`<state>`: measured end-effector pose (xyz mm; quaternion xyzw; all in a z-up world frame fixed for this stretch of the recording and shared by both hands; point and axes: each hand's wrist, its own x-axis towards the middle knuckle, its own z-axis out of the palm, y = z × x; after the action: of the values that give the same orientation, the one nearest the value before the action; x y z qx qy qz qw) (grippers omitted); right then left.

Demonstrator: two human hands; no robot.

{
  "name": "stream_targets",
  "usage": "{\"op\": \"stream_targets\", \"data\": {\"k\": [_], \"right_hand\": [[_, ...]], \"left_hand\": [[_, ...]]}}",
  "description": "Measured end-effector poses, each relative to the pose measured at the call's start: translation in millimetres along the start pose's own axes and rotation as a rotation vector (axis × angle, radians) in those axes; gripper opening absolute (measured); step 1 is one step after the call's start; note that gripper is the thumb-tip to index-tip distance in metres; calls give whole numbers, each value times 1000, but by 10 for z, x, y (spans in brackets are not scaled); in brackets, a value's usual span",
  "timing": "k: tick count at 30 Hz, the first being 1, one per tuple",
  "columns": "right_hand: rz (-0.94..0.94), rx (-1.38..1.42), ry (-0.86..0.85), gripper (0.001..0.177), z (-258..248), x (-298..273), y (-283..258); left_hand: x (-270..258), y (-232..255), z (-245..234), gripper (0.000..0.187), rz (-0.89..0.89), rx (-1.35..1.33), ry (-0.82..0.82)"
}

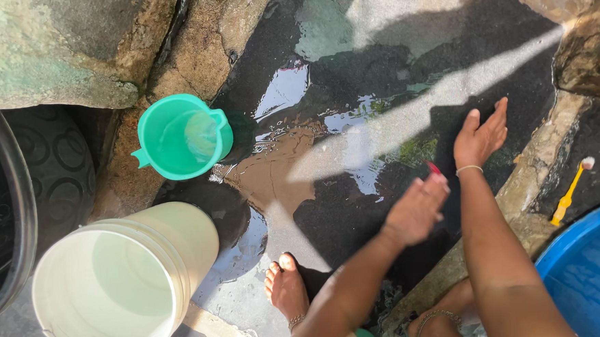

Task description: The person scrubs a section of stone floor by hand using a small brush and water from a bucket and a small green pitcher.

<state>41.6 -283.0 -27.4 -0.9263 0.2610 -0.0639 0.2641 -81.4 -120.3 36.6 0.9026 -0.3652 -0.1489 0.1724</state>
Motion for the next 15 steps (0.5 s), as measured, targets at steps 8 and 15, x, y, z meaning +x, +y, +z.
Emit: {"op": "stream_targets", "data": {"k": [8,15], "right_hand": [[-115,-257,-106,64,-6,-110,-38],[-96,-291,-109,68,-44,-108,-172]], "left_hand": [[-579,-1353,-680,56,-581,132,284],[-660,-2343,-790,75,-936,305,478]]}}
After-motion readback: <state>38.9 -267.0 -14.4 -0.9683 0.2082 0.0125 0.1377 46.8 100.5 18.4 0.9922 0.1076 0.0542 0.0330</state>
